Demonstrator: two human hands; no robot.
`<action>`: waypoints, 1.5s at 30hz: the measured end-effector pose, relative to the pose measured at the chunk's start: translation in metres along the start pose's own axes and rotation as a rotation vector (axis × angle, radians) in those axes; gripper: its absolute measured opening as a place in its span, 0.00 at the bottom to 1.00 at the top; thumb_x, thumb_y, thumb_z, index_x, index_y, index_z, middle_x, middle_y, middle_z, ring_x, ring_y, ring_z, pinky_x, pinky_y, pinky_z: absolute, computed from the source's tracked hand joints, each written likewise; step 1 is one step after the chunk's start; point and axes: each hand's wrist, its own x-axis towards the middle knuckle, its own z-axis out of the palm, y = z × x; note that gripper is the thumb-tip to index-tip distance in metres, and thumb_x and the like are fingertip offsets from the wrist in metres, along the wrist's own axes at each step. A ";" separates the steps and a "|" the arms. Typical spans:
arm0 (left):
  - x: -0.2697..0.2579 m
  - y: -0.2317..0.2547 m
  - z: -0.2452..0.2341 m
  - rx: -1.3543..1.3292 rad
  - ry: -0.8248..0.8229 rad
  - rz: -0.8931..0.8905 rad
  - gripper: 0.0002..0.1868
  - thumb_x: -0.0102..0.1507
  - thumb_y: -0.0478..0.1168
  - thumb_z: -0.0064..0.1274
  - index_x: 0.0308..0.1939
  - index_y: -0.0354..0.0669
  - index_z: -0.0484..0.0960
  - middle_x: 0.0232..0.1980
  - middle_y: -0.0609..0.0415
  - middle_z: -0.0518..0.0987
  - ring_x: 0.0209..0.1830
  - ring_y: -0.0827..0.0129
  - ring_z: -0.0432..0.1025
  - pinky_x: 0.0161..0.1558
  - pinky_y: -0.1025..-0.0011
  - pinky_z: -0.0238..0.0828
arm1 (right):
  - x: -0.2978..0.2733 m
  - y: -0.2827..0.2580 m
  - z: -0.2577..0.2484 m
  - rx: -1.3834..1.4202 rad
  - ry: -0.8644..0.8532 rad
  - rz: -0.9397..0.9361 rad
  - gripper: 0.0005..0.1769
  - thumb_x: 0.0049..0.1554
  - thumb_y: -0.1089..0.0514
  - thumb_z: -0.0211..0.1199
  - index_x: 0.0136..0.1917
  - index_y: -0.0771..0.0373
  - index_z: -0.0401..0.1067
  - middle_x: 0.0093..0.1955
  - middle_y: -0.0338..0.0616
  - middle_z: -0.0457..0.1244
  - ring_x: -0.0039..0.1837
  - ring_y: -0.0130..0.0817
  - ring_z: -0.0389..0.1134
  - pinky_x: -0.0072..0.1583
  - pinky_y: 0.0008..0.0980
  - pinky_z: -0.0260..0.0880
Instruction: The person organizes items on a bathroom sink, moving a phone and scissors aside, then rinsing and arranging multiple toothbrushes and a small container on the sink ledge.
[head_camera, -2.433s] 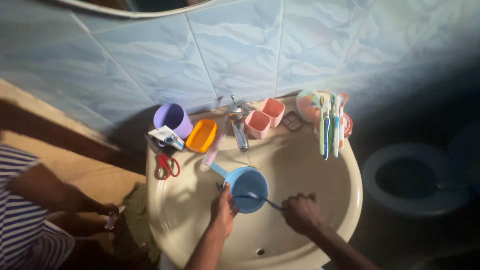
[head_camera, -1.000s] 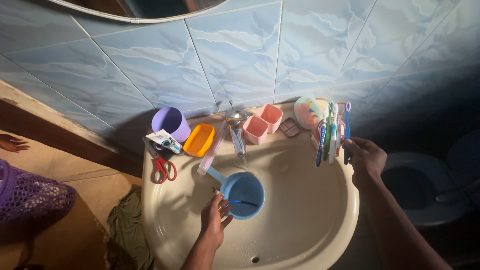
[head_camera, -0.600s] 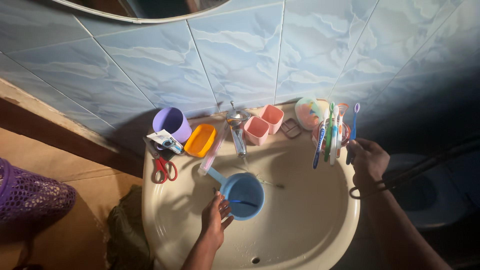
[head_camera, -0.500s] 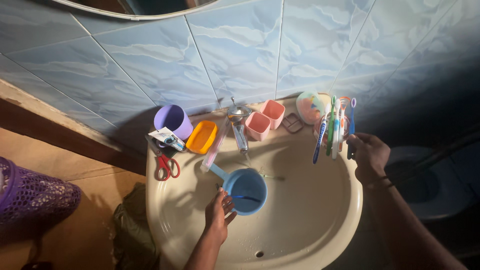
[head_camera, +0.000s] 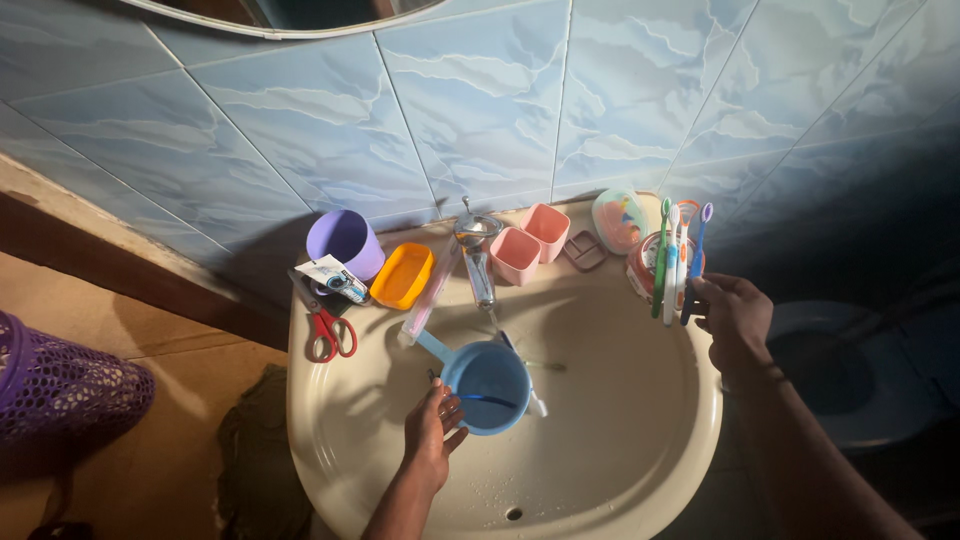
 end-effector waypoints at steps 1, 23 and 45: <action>0.000 0.000 -0.001 0.008 0.002 -0.002 0.28 0.62 0.60 0.45 0.56 0.45 0.74 0.56 0.51 0.74 0.55 0.63 0.70 0.49 0.60 0.69 | 0.000 0.001 0.000 -0.006 0.006 0.003 0.13 0.57 0.62 0.61 0.54 0.72 0.70 0.42 0.47 0.67 0.39 0.31 0.68 0.40 0.27 0.65; -0.003 0.000 -0.003 -0.044 -0.008 0.009 0.26 0.62 0.58 0.47 0.56 0.45 0.76 0.53 0.52 0.75 0.54 0.63 0.70 0.52 0.59 0.69 | -0.118 0.077 0.083 -0.655 -0.374 -0.534 0.19 0.48 0.64 0.59 0.55 0.59 0.70 0.56 0.44 0.64 0.54 0.42 0.68 0.53 0.37 0.71; -0.040 0.022 -0.019 -0.037 -0.062 0.020 0.29 0.60 0.58 0.47 0.56 0.43 0.75 0.52 0.50 0.79 0.52 0.63 0.73 0.51 0.62 0.71 | -0.094 0.209 0.136 -1.593 -0.733 -0.496 0.31 0.58 0.51 0.51 0.73 0.49 0.49 0.66 0.46 0.54 0.71 0.45 0.54 0.65 0.56 0.57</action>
